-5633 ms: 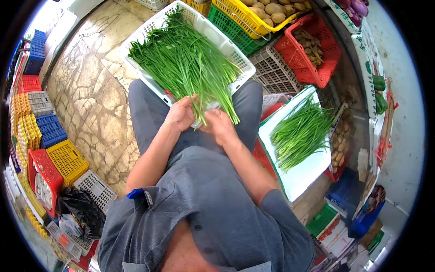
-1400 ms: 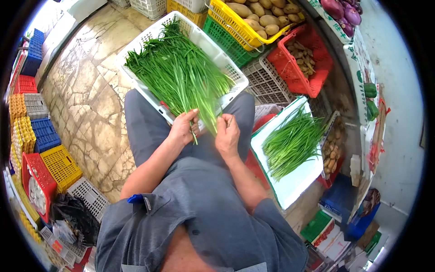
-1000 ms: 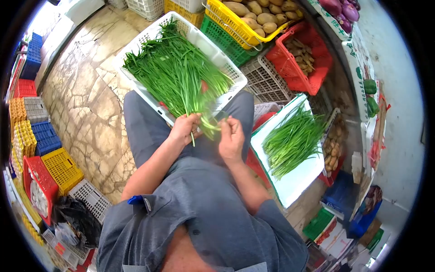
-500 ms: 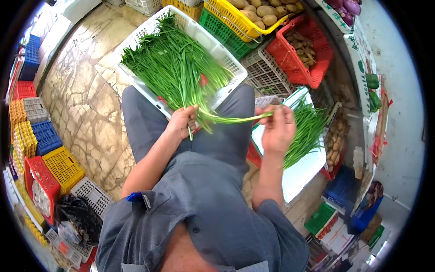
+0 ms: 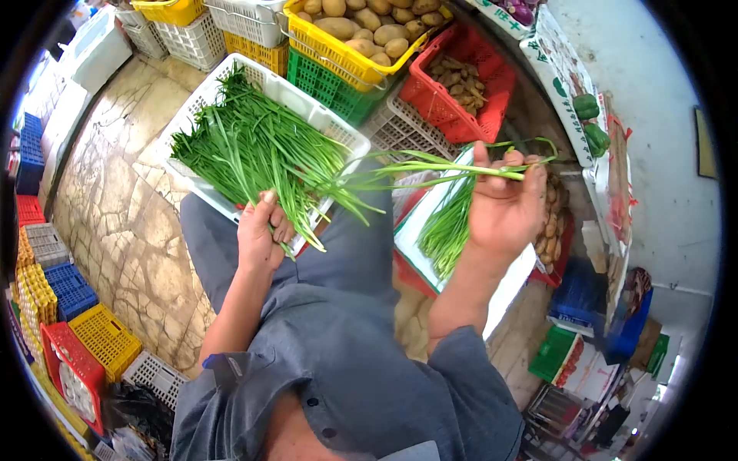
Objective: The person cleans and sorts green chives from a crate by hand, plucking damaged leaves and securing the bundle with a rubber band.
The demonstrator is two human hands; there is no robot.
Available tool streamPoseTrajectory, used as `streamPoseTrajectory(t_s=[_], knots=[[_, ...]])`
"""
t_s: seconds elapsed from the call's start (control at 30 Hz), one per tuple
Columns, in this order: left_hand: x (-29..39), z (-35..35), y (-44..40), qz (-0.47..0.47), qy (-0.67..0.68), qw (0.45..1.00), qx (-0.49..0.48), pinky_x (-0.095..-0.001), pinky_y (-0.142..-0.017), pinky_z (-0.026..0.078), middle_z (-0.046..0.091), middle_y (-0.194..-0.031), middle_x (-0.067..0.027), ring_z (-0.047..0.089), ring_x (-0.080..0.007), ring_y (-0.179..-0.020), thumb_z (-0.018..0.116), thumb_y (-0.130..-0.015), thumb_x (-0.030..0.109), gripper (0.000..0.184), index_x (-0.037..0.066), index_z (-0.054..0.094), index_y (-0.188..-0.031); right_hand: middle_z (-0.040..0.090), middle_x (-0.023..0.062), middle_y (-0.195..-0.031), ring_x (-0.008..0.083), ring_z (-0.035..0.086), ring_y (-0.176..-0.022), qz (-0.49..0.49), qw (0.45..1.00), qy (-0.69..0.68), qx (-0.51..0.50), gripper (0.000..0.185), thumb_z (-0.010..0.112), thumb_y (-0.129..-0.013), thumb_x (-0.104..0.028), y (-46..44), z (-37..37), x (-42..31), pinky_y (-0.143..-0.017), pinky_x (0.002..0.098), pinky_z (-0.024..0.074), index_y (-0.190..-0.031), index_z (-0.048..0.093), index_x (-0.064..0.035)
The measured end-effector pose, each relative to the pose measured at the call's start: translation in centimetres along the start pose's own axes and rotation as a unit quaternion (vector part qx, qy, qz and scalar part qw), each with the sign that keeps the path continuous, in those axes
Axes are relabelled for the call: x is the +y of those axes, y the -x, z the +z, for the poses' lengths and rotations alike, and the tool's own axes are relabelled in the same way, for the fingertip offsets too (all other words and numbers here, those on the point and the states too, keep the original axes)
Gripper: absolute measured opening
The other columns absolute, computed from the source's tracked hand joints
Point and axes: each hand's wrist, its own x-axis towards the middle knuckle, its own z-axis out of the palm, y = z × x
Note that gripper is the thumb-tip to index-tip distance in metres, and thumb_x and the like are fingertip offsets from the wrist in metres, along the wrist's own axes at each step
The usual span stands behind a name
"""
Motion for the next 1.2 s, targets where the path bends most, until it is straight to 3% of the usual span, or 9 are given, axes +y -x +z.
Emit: streamPoseTrajectory(t_s=[0.3,0.47,0.67,0.73,0.83,1.0,1.07,1.13,1.2], knots=[[-0.2,1.7,1.7,-0.181,-0.035,0.979,-0.092,-0.0269,-0.043,0.038,0.054,-0.070,0.0007,0.047,-0.0101,-0.051,0.062,-0.098,0.024,0.019,0.006,0.061,-0.103,0.066,0.0093,-0.098,0.0183,0.065,-0.086,0.164,0.970,0.140,-0.114,0.008,0.053,-0.103,-0.007,11.2,3.9,13.4,-0.096,0.0397,0.0521,-0.108,0.059,-0.0038],[0.4,1.4,1.0,-0.097,-0.105,0.990,0.002,-0.0275,-0.044,0.044,0.059,-0.074,-0.0042,0.053,-0.0126,-0.051,0.060,-0.099,0.020,0.015,0.005,0.059,-0.102,0.065,0.0083,-0.102,0.0145,0.063,-0.093,0.203,0.935,0.193,-0.217,0.009,0.053,-0.102,-0.002,13.0,3.9,13.0,-0.091,0.0309,0.0508,-0.108,0.058,-0.0023],[1.1,-1.3,-1.0,0.000,-0.058,0.997,0.047,-0.0273,-0.051,0.053,0.063,-0.085,-0.0035,0.060,-0.0122,-0.060,0.060,-0.099,0.012,0.008,0.007,0.060,-0.104,0.066,0.0154,-0.102,0.0219,0.064,-0.077,0.119,0.978,0.082,-0.153,0.006,0.052,-0.102,-0.004,10.5,2.4,11.7,-0.088,0.0425,0.0542,-0.103,0.058,-0.0032],[1.5,-3.7,-1.3,-0.007,-0.089,0.996,0.028,-0.0300,-0.056,0.057,0.061,-0.086,-0.0043,0.063,-0.0146,-0.067,0.060,-0.099,0.012,0.011,0.005,0.059,-0.107,0.067,0.0128,-0.094,0.0212,0.064,-0.075,0.086,0.989,0.092,-0.079,0.009,0.051,-0.104,-0.010,7.8,0.8,9.2,-0.105,0.0558,0.0439,-0.103,0.058,-0.0055],[2.4,-5.5,-1.5,-0.011,-0.120,0.992,0.028,-0.0356,-0.057,0.059,0.060,-0.085,-0.0056,0.063,-0.0181,-0.063,0.060,-0.099,0.013,0.016,0.004,0.058,-0.112,0.067,0.0106,-0.092,0.0185,0.062,-0.070,-0.020,0.983,0.178,0.026,0.009,0.050,-0.104,-0.010,4.4,-2.8,6.9,-0.098,0.0487,0.0499,-0.102,0.057,-0.0041],[6.5,-6.9,0.7,-0.004,-0.077,0.994,-0.075,-0.0350,-0.053,0.053,0.058,-0.083,-0.0075,0.060,-0.0182,-0.057,0.058,-0.100,0.012,0.021,0.002,0.056,-0.119,0.067,0.0116,-0.098,0.0137,0.064,-0.075,0.064,0.852,0.500,0.142,0.020,0.056,-0.100,-0.008,2.8,-13.5,9.9,-0.078,0.0280,0.0531,-0.116,0.058,0.0041],[7.4,-7.7,1.2,-0.001,-0.043,0.996,-0.080,-0.0345,-0.052,0.051,0.058,-0.082,-0.0079,0.057,-0.0175,-0.056,0.059,-0.099,0.011,0.030,0.001,0.055,-0.127,0.067,0.0152,-0.110,0.0167,0.067,-0.082,0.106,0.789,0.580,0.174,0.045,0.063,-0.097,-0.014,4.3,-16.6,13.1,-0.081,0.0306,0.0530,-0.137,0.053,0.0056],[7.4,-8.4,1.5,-0.014,-0.070,0.996,-0.048,-0.0344,-0.053,0.051,0.058,-0.083,-0.0083,0.057,-0.0174,-0.057,0.059,-0.098,0.010,0.035,0.001,0.054,-0.132,0.068,0.0161,-0.115,0.0195,0.069,-0.082,0.043,0.770,0.626,0.116,0.041,0.065,-0.095,-0.017,5.9,-16.3,15.8,-0.080,0.0317,0.0534,-0.131,0.059,0.0038],[6.9,-9.4,1.5,-0.040,-0.095,0.994,-0.019,-0.0344,-0.053,0.051,0.058,-0.084,-0.0086,0.057,-0.0173,-0.058,0.059,-0.098,0.010,0.038,0.001,0.053,-0.134,0.068,0.0178,-0.120,0.0230,0.069,-0.090,0.152,0.751,0.642,0.037,0.037,0.066,-0.095,-0.016,7.5,-13.2,17.0,-0.084,0.0332,0.0534,-0.126,0.063,0.0027]])
